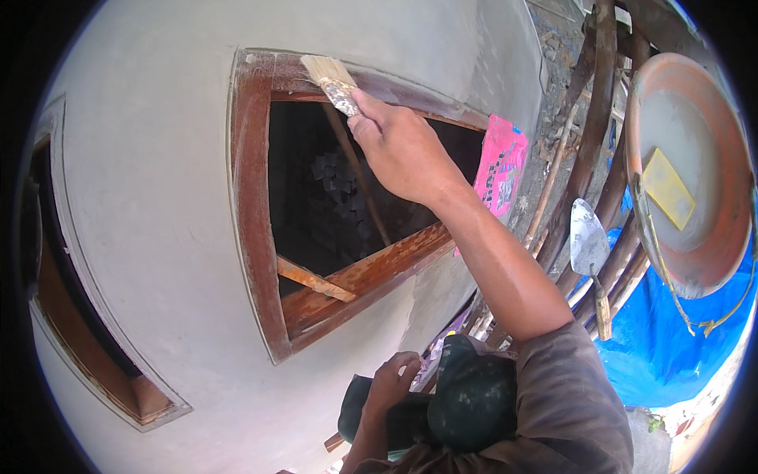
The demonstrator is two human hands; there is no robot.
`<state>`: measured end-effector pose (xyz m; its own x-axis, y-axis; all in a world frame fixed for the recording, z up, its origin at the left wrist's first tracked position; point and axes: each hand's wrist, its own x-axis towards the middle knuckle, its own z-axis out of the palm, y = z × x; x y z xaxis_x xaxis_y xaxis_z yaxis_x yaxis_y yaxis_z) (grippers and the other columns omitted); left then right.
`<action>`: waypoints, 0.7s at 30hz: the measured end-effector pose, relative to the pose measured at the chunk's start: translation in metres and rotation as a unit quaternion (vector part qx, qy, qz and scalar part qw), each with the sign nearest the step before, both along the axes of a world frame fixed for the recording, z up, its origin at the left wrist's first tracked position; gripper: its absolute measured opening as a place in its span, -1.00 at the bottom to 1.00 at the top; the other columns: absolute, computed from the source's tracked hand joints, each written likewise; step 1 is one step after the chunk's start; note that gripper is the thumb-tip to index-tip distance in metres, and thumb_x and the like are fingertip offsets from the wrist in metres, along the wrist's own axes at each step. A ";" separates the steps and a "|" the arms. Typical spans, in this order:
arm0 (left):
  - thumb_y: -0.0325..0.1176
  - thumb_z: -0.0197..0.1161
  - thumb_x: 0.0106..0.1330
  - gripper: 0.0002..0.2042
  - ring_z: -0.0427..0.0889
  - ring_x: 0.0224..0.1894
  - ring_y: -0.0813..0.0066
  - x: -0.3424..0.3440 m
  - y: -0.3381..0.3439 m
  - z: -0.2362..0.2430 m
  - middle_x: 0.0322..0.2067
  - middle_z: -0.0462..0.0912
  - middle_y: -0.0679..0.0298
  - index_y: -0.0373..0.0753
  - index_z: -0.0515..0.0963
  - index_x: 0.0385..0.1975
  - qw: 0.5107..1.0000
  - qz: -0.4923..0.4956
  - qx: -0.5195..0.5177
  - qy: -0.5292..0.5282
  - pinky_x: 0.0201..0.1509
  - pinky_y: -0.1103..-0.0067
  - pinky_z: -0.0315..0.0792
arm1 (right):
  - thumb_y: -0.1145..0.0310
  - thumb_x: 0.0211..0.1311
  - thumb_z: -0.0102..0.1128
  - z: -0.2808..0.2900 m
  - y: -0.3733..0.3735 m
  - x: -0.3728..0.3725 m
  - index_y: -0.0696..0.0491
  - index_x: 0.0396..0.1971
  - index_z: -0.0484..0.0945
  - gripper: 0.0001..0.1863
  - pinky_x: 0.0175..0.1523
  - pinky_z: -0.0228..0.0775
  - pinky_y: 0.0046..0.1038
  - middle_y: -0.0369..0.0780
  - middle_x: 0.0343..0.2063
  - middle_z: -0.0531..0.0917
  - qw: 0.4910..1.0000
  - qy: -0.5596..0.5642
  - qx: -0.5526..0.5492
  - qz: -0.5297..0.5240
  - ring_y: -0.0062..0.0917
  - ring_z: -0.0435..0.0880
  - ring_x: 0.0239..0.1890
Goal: The person applies plaster to the exterior wall around a window opening using a trowel, then smooths the surface. They use a brush to apply a liquid to the window frame and a sanding block to smooth the plastered area.
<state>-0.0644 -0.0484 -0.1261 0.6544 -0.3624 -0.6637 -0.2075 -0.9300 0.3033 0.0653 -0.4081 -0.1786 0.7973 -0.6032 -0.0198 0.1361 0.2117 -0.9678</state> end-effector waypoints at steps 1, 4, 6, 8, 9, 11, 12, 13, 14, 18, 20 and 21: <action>-0.19 0.19 0.39 -0.74 0.66 -0.19 0.04 -0.001 0.000 -0.001 -0.23 0.67 0.03 -0.23 0.59 -0.10 1.000 0.005 0.002 0.000 -0.09 0.35 0.49 | 0.28 0.47 0.02 -0.001 -0.002 -0.005 0.17 0.30 0.35 -0.52 -0.07 0.36 -0.53 -0.26 -0.40 0.52 0.999 0.032 0.009 0.012 -0.61 0.43 -0.31; -0.18 0.19 0.39 -0.74 0.66 -0.19 0.04 -0.004 0.000 -0.003 -0.23 0.67 0.03 -0.22 0.60 -0.10 1.000 0.020 0.011 0.015 -0.09 0.34 0.49 | 0.30 0.46 0.04 0.023 0.004 -0.015 0.17 0.28 0.37 -0.53 0.11 0.36 -0.53 -0.14 -0.15 0.67 0.999 -0.008 -0.038 -0.002 -0.57 0.56 -0.11; -0.18 0.20 0.39 -0.73 0.66 -0.20 0.04 -0.002 -0.004 -0.004 -0.23 0.67 0.02 -0.22 0.60 -0.10 0.999 0.032 0.014 0.038 -0.09 0.34 0.49 | 0.30 0.45 0.07 0.047 0.004 -0.014 0.18 0.27 0.37 -0.53 0.21 0.32 -0.48 -0.04 0.03 0.65 0.996 -0.066 -0.062 -0.011 -0.50 0.58 0.06; -0.18 0.20 0.39 -0.74 0.66 -0.20 0.04 -0.001 -0.007 -0.002 -0.24 0.67 0.02 -0.23 0.59 -0.10 0.999 0.022 0.008 0.032 -0.09 0.34 0.49 | 0.31 0.45 0.07 0.039 0.000 -0.007 0.17 0.27 0.37 -0.53 0.22 0.32 -0.46 -0.01 0.01 0.65 0.997 -0.035 -0.074 0.002 -0.44 0.60 0.07; -0.18 0.19 0.39 -0.74 0.67 -0.20 0.05 0.000 -0.010 -0.002 -0.24 0.67 0.01 -0.23 0.59 -0.10 0.999 0.016 0.004 0.029 -0.10 0.34 0.49 | 0.27 0.43 0.02 0.020 0.001 -0.003 0.16 0.25 0.39 -0.53 0.07 0.37 -0.33 0.05 -0.18 0.64 0.997 -0.026 -0.075 -0.012 -0.21 0.61 -0.09; -0.22 0.17 0.40 -0.73 0.66 -0.07 0.10 0.002 -0.016 -0.001 -0.15 0.67 0.02 -0.28 0.60 -0.09 0.998 0.038 0.042 0.042 0.03 0.40 0.48 | 0.22 0.41 -0.01 -0.020 0.001 -0.002 0.13 0.26 0.39 -0.50 -0.06 0.42 -0.22 0.13 -0.38 0.62 0.997 0.010 -0.077 -0.020 0.02 0.63 -0.25; -0.24 0.16 0.40 -0.72 0.65 -0.01 0.13 -0.001 -0.015 0.001 -0.10 0.67 0.03 -0.30 0.61 -0.09 0.995 0.053 0.063 0.051 0.09 0.43 0.47 | 0.22 0.41 -0.02 -0.027 -0.002 -0.005 0.10 0.28 0.37 -0.50 -0.04 0.42 -0.26 0.13 -0.38 0.61 0.998 0.042 -0.025 0.031 0.01 0.63 -0.24; -0.23 0.16 0.40 -0.72 0.65 -0.01 0.12 -0.002 -0.013 -0.001 -0.10 0.67 0.02 -0.30 0.61 -0.09 0.996 0.052 0.060 0.050 0.09 0.43 0.47 | 0.22 0.41 -0.02 -0.043 -0.003 -0.005 0.08 0.29 0.36 -0.50 -0.05 0.42 -0.29 0.08 -0.43 0.60 0.997 0.063 -0.035 0.025 -0.08 0.64 -0.28; -0.21 0.15 0.40 -0.71 0.65 -0.01 0.12 -0.002 -0.009 -0.004 -0.11 0.67 0.02 -0.30 0.61 -0.08 0.996 0.050 0.057 0.049 0.09 0.43 0.47 | 0.22 0.41 -0.02 -0.064 -0.002 -0.005 0.06 0.30 0.36 -0.49 -0.06 0.42 -0.31 0.03 -0.47 0.59 0.995 0.083 -0.045 0.019 -0.17 0.65 -0.32; -0.17 0.14 0.41 -0.68 0.65 -0.01 0.12 -0.002 -0.012 -0.007 -0.10 0.67 0.01 -0.30 0.60 -0.07 0.994 0.048 0.078 0.061 0.09 0.43 0.47 | 0.23 0.41 -0.02 -0.115 -0.011 -0.012 0.04 0.31 0.36 -0.49 -0.09 0.41 -0.38 -0.16 -0.54 0.49 0.984 0.155 0.063 0.057 -0.45 0.52 -0.40; -0.17 0.13 0.41 -0.68 0.65 -0.01 0.12 -0.002 -0.011 -0.009 -0.10 0.66 0.01 -0.30 0.60 -0.07 0.996 0.033 0.071 0.047 0.08 0.43 0.47 | 0.23 0.41 -0.01 -0.116 -0.003 -0.017 0.04 0.30 0.37 -0.50 -0.07 0.42 -0.37 -0.11 -0.52 0.55 0.989 0.141 0.043 0.031 -0.37 0.58 -0.39; -0.17 0.12 0.42 -0.68 0.65 -0.01 0.12 -0.006 -0.006 -0.008 -0.10 0.66 0.01 -0.30 0.60 -0.07 0.996 0.031 0.070 0.046 0.08 0.43 0.47 | 0.22 0.40 0.02 -0.089 0.004 -0.018 0.05 0.28 0.39 -0.50 -0.05 0.42 -0.33 0.01 -0.43 0.64 0.996 0.089 -0.007 -0.009 -0.20 0.65 -0.32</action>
<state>-0.0703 -0.0547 -0.1344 0.6072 -0.2224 -0.7628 -0.1251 -0.9748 0.1846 0.0470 -0.4037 -0.2678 0.7704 -0.6191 -0.1523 -0.0348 0.1977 -0.9797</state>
